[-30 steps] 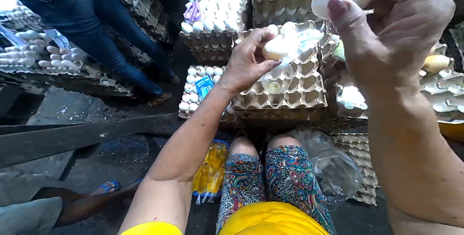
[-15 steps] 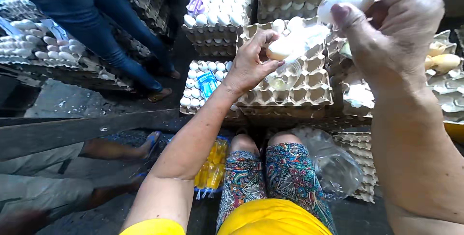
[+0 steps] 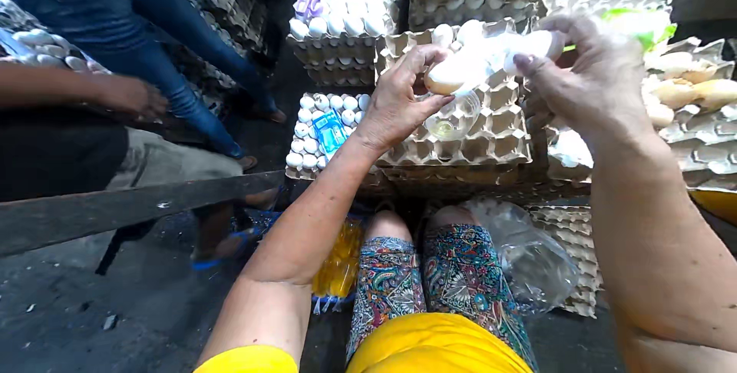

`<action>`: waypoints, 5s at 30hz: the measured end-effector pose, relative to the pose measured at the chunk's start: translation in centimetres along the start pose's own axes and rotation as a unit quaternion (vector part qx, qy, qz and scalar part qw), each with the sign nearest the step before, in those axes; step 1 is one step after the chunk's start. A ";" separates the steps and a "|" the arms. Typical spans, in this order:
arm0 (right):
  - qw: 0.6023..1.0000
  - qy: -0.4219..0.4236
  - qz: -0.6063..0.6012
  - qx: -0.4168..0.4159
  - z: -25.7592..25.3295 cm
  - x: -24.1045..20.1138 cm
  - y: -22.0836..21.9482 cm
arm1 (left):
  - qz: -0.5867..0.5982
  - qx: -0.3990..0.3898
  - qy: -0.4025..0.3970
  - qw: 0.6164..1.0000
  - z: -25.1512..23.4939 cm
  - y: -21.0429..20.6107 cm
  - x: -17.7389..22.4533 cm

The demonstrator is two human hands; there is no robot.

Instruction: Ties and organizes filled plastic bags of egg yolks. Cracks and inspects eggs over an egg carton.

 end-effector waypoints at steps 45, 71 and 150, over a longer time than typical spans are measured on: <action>0.985 0.088 -0.092 -0.115 1.5 -2.0 -6.2 | -0.079 -0.054 0.049 0.994 0.1 -1.9 -0.1; 0.972 0.229 -0.039 -0.032 2.9 -2.3 -6.5 | -0.224 0.013 -0.058 0.973 1.9 -3.6 1.0; 0.946 -0.042 -0.304 -0.108 3.1 0.3 -4.7 | -0.088 -0.125 0.032 0.988 -0.9 -2.2 1.4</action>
Point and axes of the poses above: each hand's wrist, its own z-axis away from the middle knuckle, its own y-axis out of the back of the hand, x = y × z, the point moved 9 cm from there along -z, towards the middle knuckle, and after that the axes turned 2 degrees about x, right-handed, at the moved point
